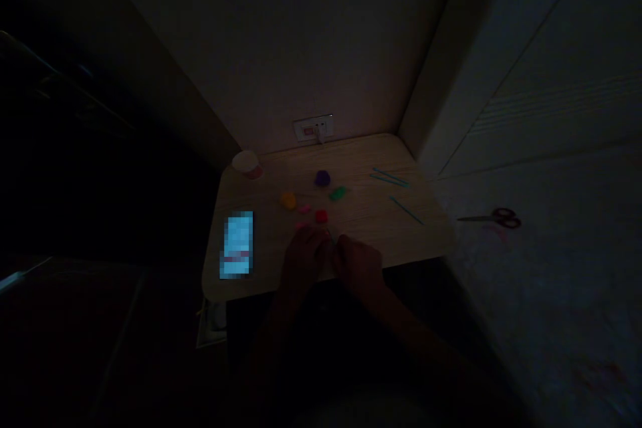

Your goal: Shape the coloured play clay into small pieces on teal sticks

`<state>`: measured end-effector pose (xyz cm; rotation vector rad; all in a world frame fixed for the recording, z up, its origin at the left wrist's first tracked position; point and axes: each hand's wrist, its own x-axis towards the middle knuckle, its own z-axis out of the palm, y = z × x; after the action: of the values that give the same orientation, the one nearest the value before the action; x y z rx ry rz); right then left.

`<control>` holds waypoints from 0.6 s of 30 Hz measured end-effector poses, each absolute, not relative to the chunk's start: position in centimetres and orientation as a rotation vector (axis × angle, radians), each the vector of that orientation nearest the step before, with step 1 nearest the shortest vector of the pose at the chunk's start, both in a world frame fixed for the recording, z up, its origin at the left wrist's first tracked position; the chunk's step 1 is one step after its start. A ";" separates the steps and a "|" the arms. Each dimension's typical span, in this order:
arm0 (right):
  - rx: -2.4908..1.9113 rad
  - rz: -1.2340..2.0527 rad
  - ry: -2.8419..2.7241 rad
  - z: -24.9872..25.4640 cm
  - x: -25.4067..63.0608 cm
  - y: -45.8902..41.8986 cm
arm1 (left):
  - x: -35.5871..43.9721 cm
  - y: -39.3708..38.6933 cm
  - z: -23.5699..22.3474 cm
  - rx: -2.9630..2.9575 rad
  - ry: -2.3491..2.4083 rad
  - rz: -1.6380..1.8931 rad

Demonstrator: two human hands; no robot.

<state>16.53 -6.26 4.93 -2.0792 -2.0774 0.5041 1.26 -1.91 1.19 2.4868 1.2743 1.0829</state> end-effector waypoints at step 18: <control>-2.219 0.494 -1.903 5.3 16.5 -6.7 | 1.5 -2.1 1.4 2.495 1.291 1.042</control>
<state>16.47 -6.65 5.30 -2.2189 -1.9027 0.4938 1.49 -2.07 1.43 2.4953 1.2914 1.0415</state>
